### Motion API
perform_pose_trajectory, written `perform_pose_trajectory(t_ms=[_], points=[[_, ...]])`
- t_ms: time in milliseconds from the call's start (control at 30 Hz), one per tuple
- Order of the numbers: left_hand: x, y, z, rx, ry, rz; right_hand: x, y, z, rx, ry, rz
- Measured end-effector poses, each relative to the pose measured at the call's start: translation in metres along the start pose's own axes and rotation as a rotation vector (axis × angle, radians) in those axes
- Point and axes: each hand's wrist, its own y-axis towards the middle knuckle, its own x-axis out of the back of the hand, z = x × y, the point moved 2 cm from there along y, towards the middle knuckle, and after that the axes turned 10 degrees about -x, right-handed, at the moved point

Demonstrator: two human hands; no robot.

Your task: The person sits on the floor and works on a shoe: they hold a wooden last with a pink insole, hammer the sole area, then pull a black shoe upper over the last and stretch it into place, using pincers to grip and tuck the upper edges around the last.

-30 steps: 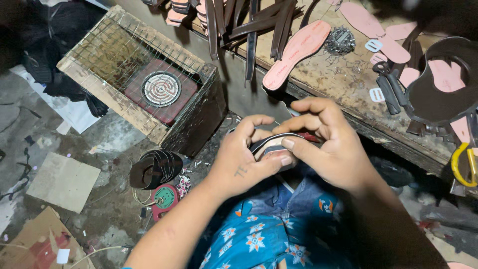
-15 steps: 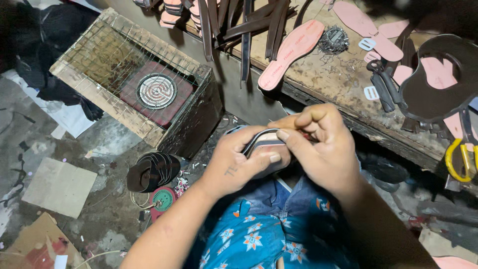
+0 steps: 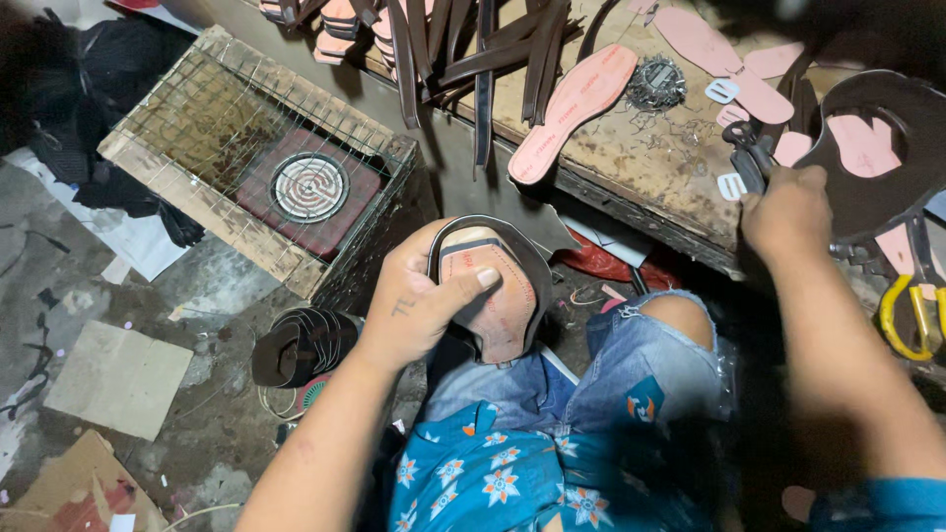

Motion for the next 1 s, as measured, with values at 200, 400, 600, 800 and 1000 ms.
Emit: perform_pose_trajectory(t_ms=[200, 400, 600, 800, 1000], points=[[-0.010, 0.007, 0.004, 0.001, 0.033, -0.050, 0.006, 0.029, -0.012, -0.050, 0.228, 0.008], [-0.012, 0.005, -0.008, -0.007, 0.103, -0.065, 0.067, -0.017, 0.031, -0.140, 1.529, 0.109], [-0.021, -0.001, -0.016, -0.038, 0.217, 0.054, 0.130, -0.116, 0.110, 0.009, 1.817, 0.514], [-0.028, -0.001, -0.017, -0.042, 0.126, 0.126, 0.162, -0.146, 0.165, 0.202, 1.181, 0.790], [-0.035, -0.005, -0.017, -0.027, 0.084, 0.219, 0.185, -0.153, 0.197, 0.425, 1.090, 0.635]])
